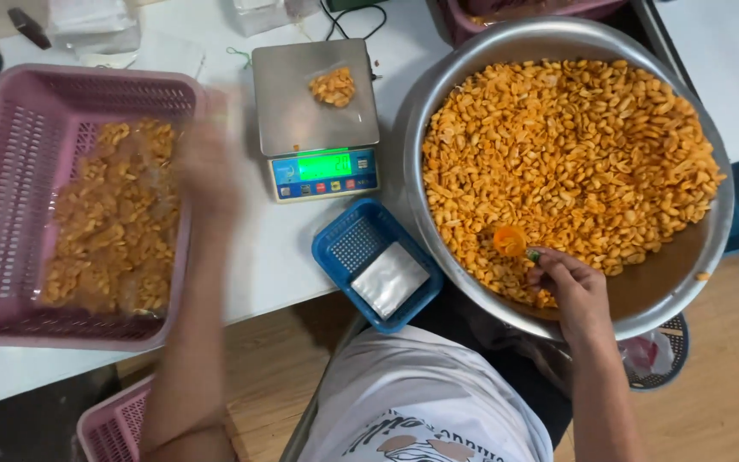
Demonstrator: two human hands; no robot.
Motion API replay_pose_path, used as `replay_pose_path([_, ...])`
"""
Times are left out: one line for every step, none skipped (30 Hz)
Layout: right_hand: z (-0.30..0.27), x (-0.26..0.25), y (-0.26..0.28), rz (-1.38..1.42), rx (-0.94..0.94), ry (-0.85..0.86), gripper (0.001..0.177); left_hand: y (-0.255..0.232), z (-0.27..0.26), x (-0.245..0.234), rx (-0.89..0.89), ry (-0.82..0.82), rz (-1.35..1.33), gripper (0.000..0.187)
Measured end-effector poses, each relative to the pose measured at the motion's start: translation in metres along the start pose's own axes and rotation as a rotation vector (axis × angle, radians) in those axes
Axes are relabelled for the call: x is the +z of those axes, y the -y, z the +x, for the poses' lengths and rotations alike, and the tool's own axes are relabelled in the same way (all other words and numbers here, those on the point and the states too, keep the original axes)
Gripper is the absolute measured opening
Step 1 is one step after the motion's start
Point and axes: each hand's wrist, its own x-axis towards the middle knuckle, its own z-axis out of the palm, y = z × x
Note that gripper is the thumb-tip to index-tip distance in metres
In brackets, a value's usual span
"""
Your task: Packing small snacks from a large bowl into individual plastic bags, occasionally weighing them on a digital scale.
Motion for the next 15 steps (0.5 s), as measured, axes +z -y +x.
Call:
replay_pose_path([0.002,0.001,0.003,0.002,0.000,0.002,0.022,0.001,-0.001,-0.026,0.000,-0.001,0.002,0.019])
replay_pose_path([0.002,0.000,0.006,-0.044,0.051,0.033,0.023,0.003,-0.002,-0.049,-0.178,-0.186,0.173,0.030])
replay_pose_path([0.002,-0.001,0.008,-0.089,0.102,0.063,0.024,0.005,-0.002,-0.071,-0.357,-0.368,0.345,0.050])
replay_pose_path([0.000,0.001,0.007,-0.091,0.107,0.055,0.024,0.040,-0.004,-0.080,-0.358,-0.359,0.341,0.050])
replay_pose_path([0.000,0.003,0.006,-0.060,0.043,0.045,0.023,0.075,-0.004,-0.087,-0.609,-0.160,0.497,0.067])
replay_pose_path([-0.002,0.003,0.005,-0.030,-0.020,0.027,0.021,0.111,-0.002,-0.092,-0.850,0.053,0.650,0.088])
replay_pose_path([0.002,-0.001,0.002,-0.034,-0.015,0.010,0.021,0.093,-0.004,-0.083,-0.844,0.071,0.646,0.088])
replay_pose_path([0.006,-0.007,-0.001,-0.076,-0.038,0.002,0.022,0.075,-0.002,-0.073,-0.618,-0.060,0.628,0.067])
replay_pose_path([0.010,-0.013,-0.005,-0.118,-0.060,-0.006,0.022,0.056,-0.002,-0.062,-0.393,-0.191,0.598,0.050])
replay_pose_path([0.015,-0.021,-0.002,-0.123,-0.056,-0.028,0.022,0.070,-0.012,-0.034,-0.385,-0.172,0.586,0.050])
replay_pose_path([0.020,-0.031,0.000,-0.492,-0.128,-0.053,0.022,0.084,-0.024,-0.005,-0.121,-0.135,0.517,0.057])
replay_pose_path([0.026,-0.039,0.005,-0.861,-0.196,-0.073,0.023,0.096,-0.033,0.023,0.144,-0.099,0.436,0.068])
replay_pose_path([0.030,-0.039,-0.001,-0.866,-0.187,-0.094,0.023,0.051,-0.036,0.052,0.153,-0.086,0.420,0.068])
replay_pose_path([0.035,-0.040,-0.006,-1.103,-0.432,-0.218,0.023,0.004,-0.048,0.078,-0.054,0.247,0.510,0.059])
replay_pose_path([0.040,-0.041,-0.012,-1.338,-0.681,-0.340,0.023,-0.045,-0.069,0.096,-0.260,0.581,0.597,0.061])
